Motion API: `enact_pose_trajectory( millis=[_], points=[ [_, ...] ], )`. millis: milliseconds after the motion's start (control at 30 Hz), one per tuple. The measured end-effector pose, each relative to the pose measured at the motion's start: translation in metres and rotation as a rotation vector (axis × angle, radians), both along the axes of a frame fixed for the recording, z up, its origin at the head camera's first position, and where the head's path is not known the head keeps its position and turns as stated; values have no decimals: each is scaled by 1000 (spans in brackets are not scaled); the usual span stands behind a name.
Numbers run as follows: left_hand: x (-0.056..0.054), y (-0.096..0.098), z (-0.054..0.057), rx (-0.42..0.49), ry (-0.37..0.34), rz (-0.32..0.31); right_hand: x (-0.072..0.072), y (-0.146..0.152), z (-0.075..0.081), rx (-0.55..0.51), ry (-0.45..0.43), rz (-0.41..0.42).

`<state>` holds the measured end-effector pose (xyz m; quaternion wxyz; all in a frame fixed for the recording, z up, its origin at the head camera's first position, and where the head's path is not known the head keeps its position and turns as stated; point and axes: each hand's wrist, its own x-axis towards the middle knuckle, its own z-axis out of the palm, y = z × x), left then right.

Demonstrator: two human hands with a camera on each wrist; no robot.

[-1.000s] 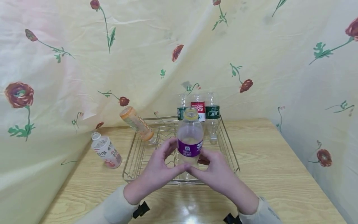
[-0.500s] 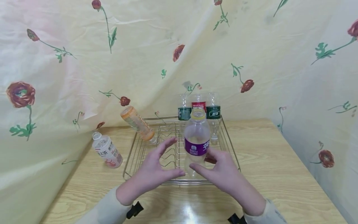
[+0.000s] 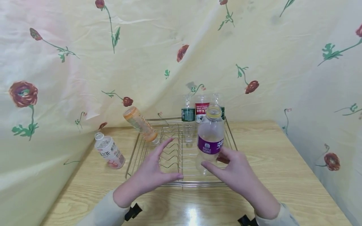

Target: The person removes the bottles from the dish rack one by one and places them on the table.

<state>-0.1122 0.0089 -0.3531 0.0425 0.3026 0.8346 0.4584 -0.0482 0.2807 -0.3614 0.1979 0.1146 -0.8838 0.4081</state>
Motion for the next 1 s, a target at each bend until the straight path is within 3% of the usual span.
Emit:
enact_pose_trajectory(
  millis=[333, 1000],
  points=[
    [-4, -8, -2, -20, -15, 35, 2, 7, 0, 26, 7, -72],
    [-9, -37, -6, -103, 23, 68, 9, 34, 10, 0, 44, -165]
  ],
)
